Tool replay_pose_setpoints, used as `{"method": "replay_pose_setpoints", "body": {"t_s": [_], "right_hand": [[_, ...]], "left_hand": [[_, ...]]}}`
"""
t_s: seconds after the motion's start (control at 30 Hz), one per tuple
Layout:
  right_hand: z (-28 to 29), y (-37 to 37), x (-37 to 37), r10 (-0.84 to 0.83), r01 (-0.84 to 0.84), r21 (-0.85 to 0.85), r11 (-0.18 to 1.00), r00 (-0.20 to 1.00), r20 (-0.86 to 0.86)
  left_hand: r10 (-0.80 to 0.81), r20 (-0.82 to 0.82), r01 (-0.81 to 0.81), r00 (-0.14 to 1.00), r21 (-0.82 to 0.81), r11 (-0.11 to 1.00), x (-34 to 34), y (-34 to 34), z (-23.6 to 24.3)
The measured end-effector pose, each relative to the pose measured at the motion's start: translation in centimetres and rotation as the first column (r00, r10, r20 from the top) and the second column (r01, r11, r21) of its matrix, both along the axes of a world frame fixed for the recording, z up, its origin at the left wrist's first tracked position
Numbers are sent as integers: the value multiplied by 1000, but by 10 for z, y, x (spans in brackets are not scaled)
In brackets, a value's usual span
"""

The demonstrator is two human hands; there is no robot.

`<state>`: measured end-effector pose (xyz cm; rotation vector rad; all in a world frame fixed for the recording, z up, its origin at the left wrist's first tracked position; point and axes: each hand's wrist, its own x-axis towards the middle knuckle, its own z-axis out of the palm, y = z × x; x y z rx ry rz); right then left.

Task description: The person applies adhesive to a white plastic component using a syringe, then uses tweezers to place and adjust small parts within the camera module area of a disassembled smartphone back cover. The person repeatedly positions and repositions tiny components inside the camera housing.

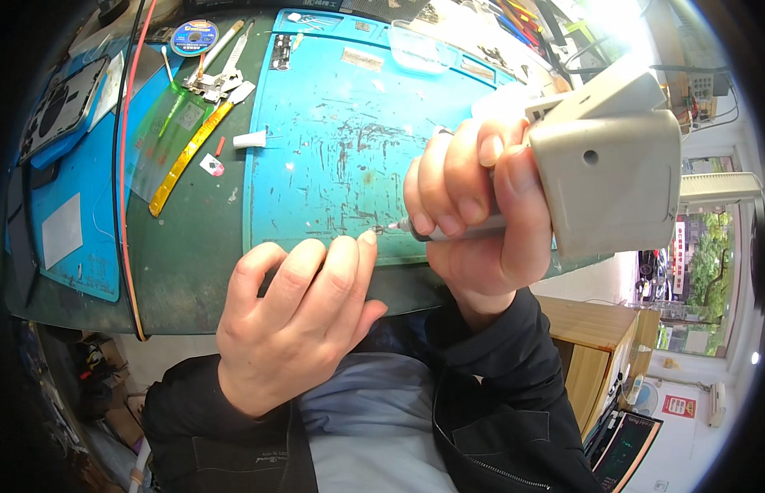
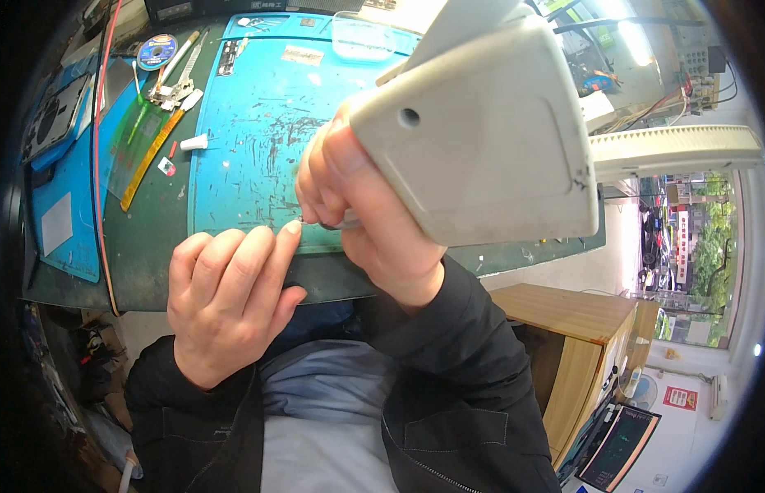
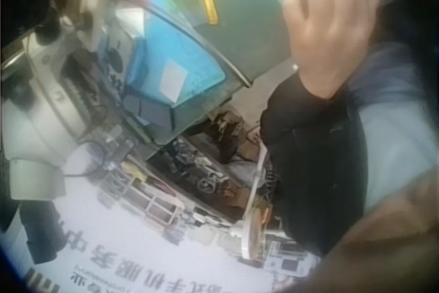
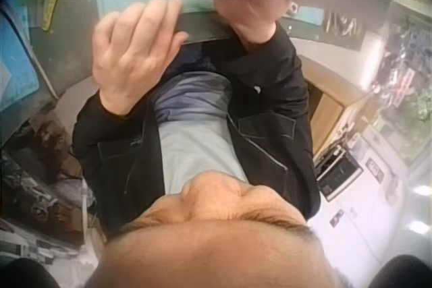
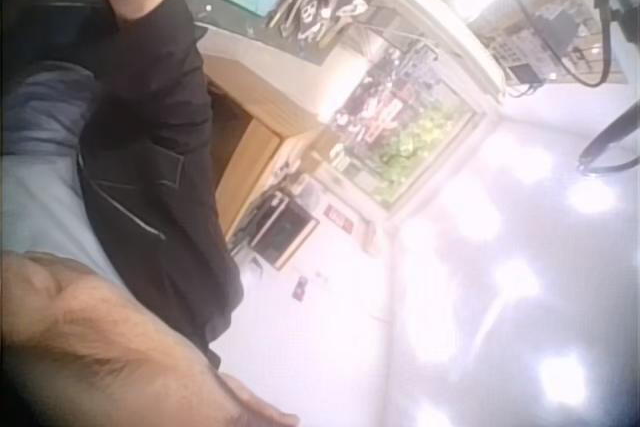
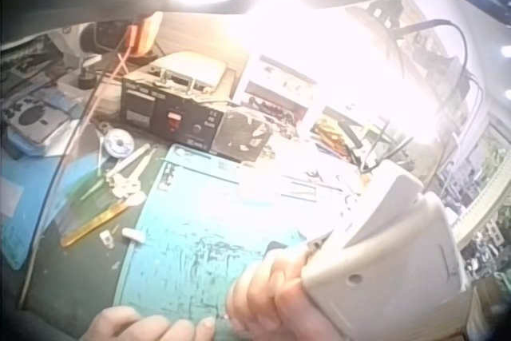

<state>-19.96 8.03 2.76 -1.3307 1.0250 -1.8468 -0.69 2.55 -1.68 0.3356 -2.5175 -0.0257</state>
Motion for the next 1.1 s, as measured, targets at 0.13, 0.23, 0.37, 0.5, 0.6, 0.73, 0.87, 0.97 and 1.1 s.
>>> {"method": "replay_pose_setpoints", "body": {"t_s": [0.13, 0.23, 0.37, 0.5, 0.6, 0.73, 0.87, 0.97, 1.1], "right_hand": [[0, 0, 0, -7, 7, 1, 1000, 1000, 0], [0, 0, 0, -11, 11, 1, 1000, 1000, -1], [0, 0, 1, -15, 15, 3, 1000, 1000, 5], [-1, 0, 0, -13, 13, 1, 1000, 1000, 2], [-1, 0, 0, -6, 6, -3, 1000, 1000, 5], [-2, 0, -1, -6, 6, -6, 1000, 1000, 17], [-1, 0, -1, -4, 4, -7, 1000, 1000, -3], [-2, -1, 0, -10, 10, -8, 1000, 1000, -7], [0, -1, 0, -15, 15, -12, 1000, 1000, -12]], "left_hand": [[4, -5, -4, 1000, -3, 1000, 0, 0, -1], [1, -6, -1, 1000, -1, 1000, 0, 0, -1], [-16, 21, 16, 1000, 3, 1000, 1, 0, 1], [-16, 25, 15, 1000, 1, 1000, 1, 0, 2], [-2, 10, 2, 1000, 0, 1000, 0, 0, 1], [3, 1, -3, 1000, 1, 1000, 0, 0, 1], [5, 1, -5, 1000, -2, 1000, -1, 1, 1], [8, 5, -8, 1000, -7, 1000, 0, 1, 1], [6, 6, -6, 1000, -8, 1000, 0, 1, 1]]}}
